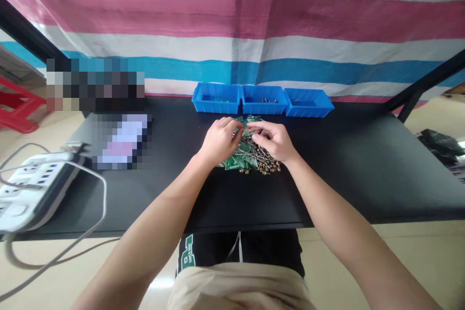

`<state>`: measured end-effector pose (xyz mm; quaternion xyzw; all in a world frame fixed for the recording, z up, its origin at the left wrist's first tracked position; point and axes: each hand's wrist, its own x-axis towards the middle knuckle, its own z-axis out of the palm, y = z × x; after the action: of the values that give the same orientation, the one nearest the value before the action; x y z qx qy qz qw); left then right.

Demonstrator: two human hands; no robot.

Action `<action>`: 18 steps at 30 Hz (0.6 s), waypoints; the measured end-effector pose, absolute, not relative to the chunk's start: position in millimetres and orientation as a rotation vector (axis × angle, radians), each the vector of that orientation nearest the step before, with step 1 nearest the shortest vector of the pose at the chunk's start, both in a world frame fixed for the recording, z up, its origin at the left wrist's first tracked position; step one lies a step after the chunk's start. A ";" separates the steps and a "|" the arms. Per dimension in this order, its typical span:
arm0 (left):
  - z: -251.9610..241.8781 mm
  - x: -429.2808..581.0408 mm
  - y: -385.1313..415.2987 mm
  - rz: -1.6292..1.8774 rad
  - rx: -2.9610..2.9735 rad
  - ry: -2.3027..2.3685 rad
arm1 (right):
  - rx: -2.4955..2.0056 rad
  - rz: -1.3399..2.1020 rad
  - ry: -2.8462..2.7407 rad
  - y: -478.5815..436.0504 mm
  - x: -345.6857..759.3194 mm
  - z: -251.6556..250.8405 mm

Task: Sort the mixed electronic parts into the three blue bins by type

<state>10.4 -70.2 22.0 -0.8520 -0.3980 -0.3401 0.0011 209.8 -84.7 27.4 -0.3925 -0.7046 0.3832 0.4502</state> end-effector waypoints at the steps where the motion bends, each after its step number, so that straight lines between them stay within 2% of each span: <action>1: 22.3 10.5 -70.4 -1.065 -2.678 -1.249 | -0.969 0.946 -1.740 -84.6 209.7 27.4; 18: 26.8 12.0 -73.5 -1.113 -2.642 -1.295 | -0.977 0.896 -1.807 -86.3 208.5 27.9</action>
<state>12.0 -73.5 26.8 -0.8397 -0.4118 -0.3539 -0.0021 208.5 -86.3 27.9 -0.3924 -0.7260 0.3598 0.4353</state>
